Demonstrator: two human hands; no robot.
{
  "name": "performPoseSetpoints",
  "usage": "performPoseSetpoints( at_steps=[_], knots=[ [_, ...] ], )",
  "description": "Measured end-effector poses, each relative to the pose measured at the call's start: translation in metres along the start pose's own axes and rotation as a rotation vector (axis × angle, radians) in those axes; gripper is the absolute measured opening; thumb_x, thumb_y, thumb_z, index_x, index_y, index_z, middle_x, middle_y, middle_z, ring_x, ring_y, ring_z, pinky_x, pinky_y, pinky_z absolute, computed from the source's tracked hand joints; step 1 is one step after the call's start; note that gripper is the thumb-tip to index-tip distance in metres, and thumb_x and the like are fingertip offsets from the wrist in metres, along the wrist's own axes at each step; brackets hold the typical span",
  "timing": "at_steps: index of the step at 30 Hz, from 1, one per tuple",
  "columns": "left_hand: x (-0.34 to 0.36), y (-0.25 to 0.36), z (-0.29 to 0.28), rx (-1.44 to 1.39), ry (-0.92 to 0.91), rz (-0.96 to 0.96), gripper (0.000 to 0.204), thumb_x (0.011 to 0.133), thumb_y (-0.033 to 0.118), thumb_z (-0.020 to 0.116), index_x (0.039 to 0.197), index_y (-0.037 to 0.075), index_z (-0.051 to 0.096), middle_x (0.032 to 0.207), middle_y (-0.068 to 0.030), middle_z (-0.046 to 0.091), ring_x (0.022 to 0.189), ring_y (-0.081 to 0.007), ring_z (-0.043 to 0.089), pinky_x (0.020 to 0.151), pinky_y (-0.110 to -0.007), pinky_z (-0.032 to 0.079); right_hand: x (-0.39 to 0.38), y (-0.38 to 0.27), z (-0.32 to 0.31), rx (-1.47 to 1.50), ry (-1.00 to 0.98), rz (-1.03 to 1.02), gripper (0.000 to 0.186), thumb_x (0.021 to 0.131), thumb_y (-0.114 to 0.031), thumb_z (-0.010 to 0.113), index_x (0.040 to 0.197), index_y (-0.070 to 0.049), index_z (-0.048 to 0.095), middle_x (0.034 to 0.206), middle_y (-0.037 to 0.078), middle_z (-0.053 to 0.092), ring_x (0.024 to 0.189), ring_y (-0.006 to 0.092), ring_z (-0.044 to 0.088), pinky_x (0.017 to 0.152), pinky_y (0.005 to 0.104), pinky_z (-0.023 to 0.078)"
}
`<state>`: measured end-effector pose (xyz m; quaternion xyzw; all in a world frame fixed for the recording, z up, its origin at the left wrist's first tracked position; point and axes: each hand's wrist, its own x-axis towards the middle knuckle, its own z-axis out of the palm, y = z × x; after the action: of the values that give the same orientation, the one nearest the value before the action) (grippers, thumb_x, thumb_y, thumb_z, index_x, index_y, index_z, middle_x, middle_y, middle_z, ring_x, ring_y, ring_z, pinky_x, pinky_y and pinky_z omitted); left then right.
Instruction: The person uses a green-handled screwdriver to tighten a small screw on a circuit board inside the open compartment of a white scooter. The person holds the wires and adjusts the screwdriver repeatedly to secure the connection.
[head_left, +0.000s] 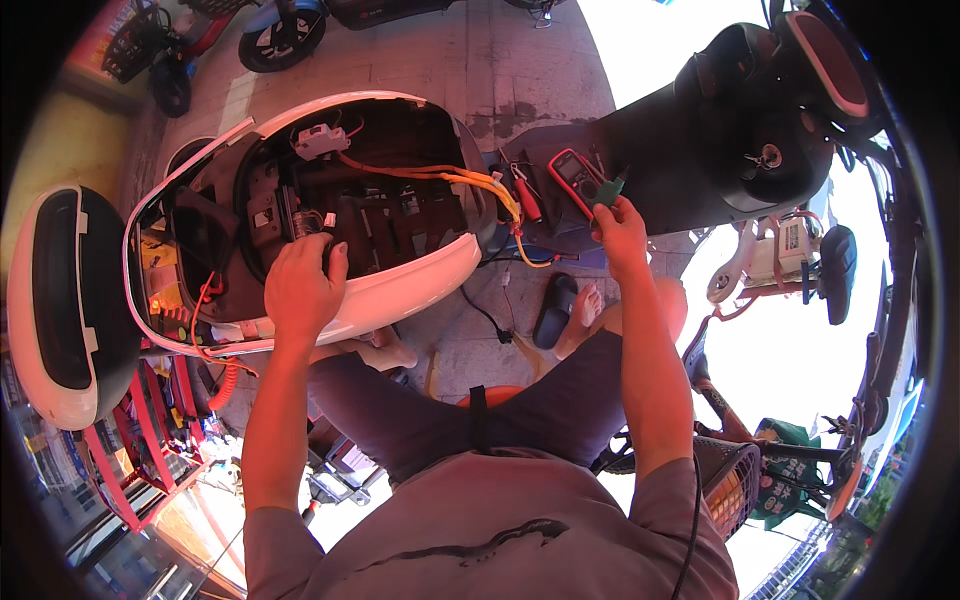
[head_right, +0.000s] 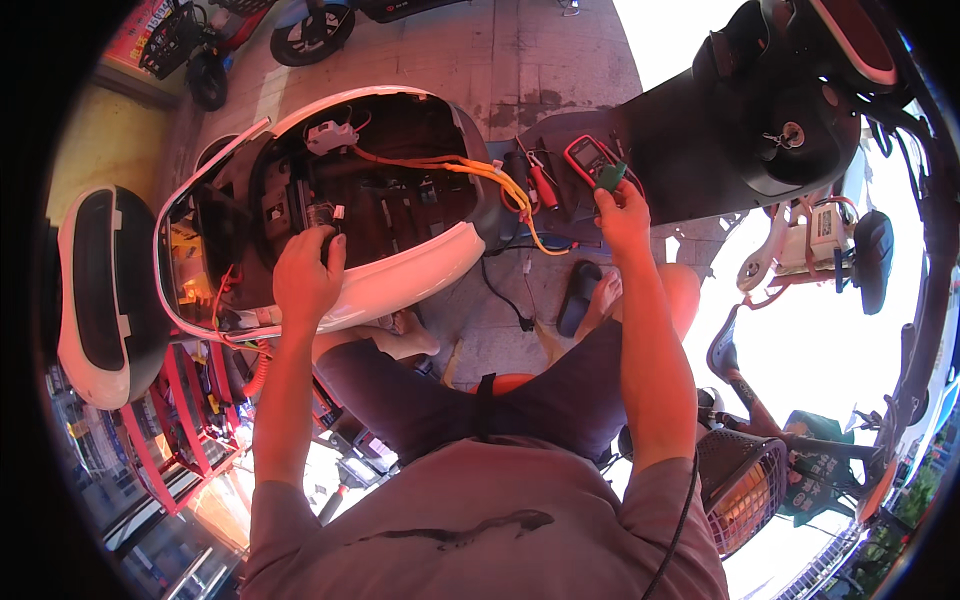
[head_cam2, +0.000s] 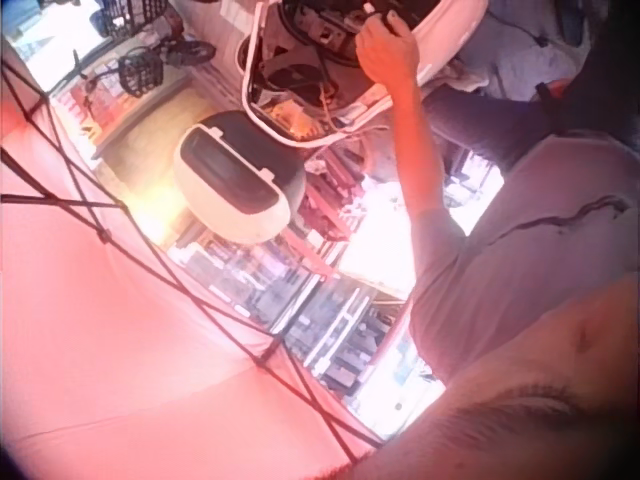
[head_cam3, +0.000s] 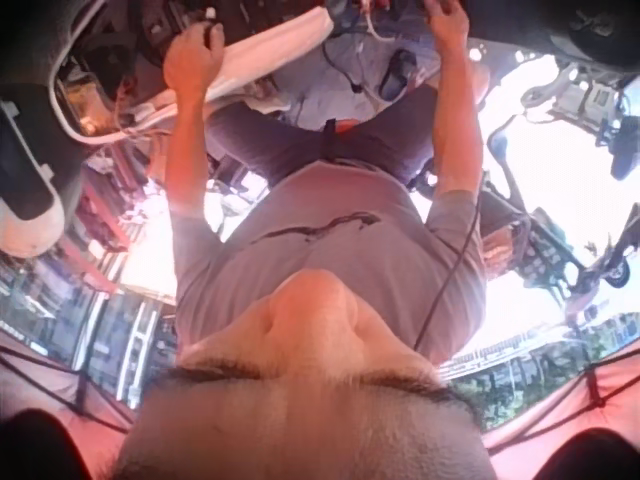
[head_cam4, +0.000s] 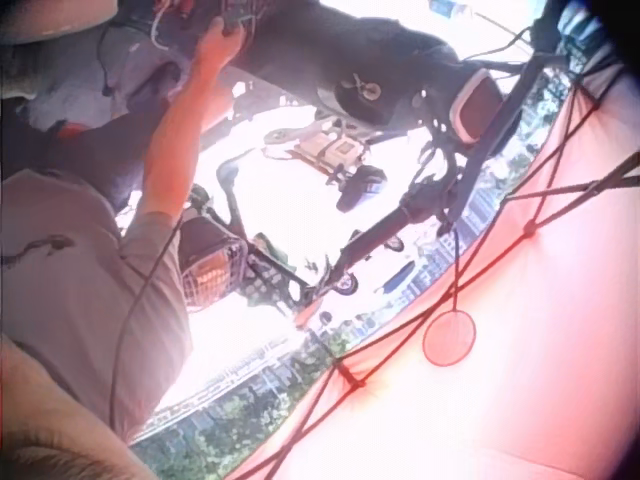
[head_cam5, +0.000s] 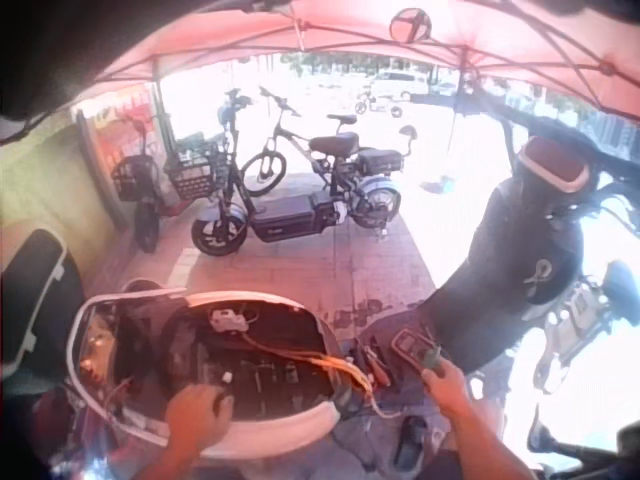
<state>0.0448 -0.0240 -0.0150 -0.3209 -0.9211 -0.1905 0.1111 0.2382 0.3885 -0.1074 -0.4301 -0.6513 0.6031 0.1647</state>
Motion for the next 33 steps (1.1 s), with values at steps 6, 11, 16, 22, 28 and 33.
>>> performPoseSetpoints(
  at_steps=[6,11,16,22,28,33],
  knots=[
    [0.002,0.005,-0.002,0.051,-0.007,0.010,0.019,0.095,0.025,0.070,0.092,0.006,0.069,0.087,-0.0121,0.071,0.086,-0.0346,0.068,0.076,-0.047,0.054,0.028,0.058,0.019,-0.093,-0.059,0.121,0.041,0.094,-0.015,0.077,0.131,-0.001,0.067,0.095,0.004,0.071,0.072,0.0119,0.064,0.062,0.0284,0.052],
    [0.004,0.002,0.001,0.078,-0.041,0.011,0.017,0.095,0.023,0.069,0.091,0.006,0.067,0.086,-0.0127,0.070,0.084,-0.0347,0.066,0.076,-0.047,0.053,0.078,0.128,0.059,-0.226,-0.027,0.228,0.036,0.088,-0.016,0.080,0.121,-0.002,0.075,0.094,0.008,0.075,0.078,0.0180,0.070,0.068,0.0326,0.055],
    [0.000,0.002,0.000,0.094,-0.080,-0.016,0.013,0.093,0.019,0.068,0.093,0.006,0.067,0.085,-0.0112,0.068,0.083,-0.0340,0.065,0.074,-0.045,0.052,0.113,0.186,0.107,-0.334,0.128,0.256,0.036,0.084,-0.024,0.084,0.113,-0.004,0.079,0.100,0.016,0.079,0.099,0.0275,0.076,0.090,0.0407,0.058],
    [0.010,0.007,-0.006,0.088,-0.138,-0.010,0.014,0.085,0.014,0.071,0.096,0.005,0.069,0.090,-0.0097,0.069,0.085,-0.0308,0.066,0.075,-0.041,0.051,0.128,0.230,0.130,-0.376,0.182,0.143,0.033,0.089,-0.026,0.082,0.111,-0.002,0.077,0.098,0.013,0.080,0.092,0.0252,0.076,0.087,0.0381,0.058],
    [0.007,0.007,-0.008,0.065,-0.255,-0.092,0.018,0.085,0.017,0.072,0.098,0.007,0.069,0.096,-0.0070,0.071,0.087,-0.0267,0.067,0.075,-0.039,0.050,0.099,0.182,0.089,-0.309,0.171,0.153,0.029,0.095,-0.019,0.076,0.115,0.002,0.075,0.102,0.012,0.078,0.092,0.0202,0.074,0.084,0.0330,0.057],
    [0.016,0.005,-0.009,0.070,-0.282,-0.119,0.016,0.085,0.024,0.073,0.091,0.011,0.066,0.089,-0.0045,0.067,0.083,-0.0247,0.064,0.073,-0.039,0.048,0.073,0.044,0.080,-0.070,0.074,0.271,0.025,0.103,-0.018,0.071,0.119,0.000,0.071,0.098,0.004,0.073,0.089,0.0108,0.068,0.079,0.0256,0.054]
  ],
)
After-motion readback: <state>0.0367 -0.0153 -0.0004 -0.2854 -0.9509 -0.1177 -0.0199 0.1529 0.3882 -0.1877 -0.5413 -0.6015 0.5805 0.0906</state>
